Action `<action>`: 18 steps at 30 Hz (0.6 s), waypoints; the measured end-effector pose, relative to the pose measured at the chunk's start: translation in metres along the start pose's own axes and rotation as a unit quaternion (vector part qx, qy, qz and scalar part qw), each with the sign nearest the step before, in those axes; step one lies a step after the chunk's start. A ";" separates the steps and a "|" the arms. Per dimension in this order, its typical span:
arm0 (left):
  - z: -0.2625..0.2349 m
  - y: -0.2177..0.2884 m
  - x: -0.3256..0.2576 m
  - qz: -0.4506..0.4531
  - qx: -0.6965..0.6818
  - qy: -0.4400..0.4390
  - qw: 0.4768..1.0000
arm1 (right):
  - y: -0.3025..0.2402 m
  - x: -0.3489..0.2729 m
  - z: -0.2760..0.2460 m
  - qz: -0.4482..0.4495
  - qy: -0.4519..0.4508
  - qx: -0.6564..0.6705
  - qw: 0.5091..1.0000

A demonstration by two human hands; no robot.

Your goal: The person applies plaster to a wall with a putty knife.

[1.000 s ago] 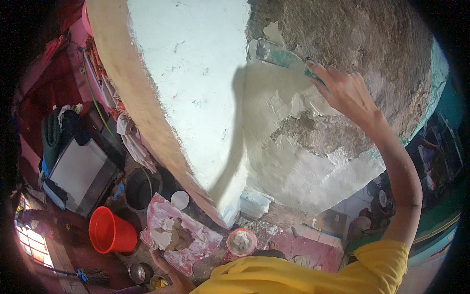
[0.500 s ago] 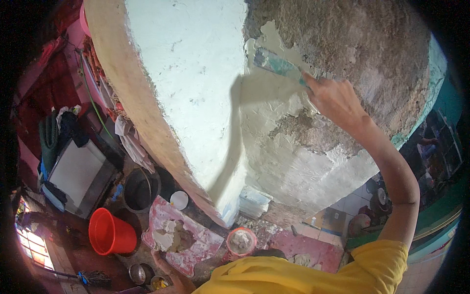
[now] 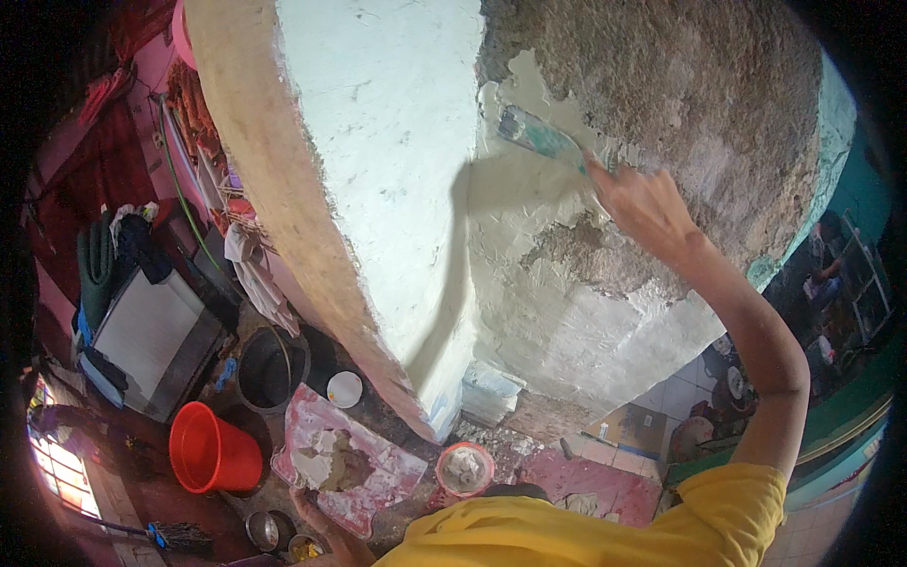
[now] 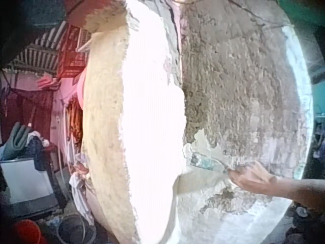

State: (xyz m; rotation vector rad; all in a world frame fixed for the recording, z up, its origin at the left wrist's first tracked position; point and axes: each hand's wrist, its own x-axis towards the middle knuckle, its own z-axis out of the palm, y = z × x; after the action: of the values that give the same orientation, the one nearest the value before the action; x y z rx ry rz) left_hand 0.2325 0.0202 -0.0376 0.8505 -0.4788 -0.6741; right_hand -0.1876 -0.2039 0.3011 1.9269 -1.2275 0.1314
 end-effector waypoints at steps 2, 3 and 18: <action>-0.001 0.001 0.000 -0.010 -0.022 0.000 1.000 | -0.001 -0.003 -0.001 0.001 -0.011 0.000 1.000; 0.000 0.002 -0.001 -0.022 -0.017 0.007 1.000 | -0.002 -0.005 -0.001 0.005 -0.018 0.005 1.000; 0.007 0.023 -0.007 0.023 0.058 -0.086 0.994 | -0.044 -0.090 -0.038 -0.005 0.035 0.330 0.943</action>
State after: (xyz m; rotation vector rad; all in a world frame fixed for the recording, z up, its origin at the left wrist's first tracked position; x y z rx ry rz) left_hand 0.2313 0.0319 -0.0159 0.8910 -0.6967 -0.6863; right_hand -0.1874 -0.1065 0.2568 2.4650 -1.2193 0.6742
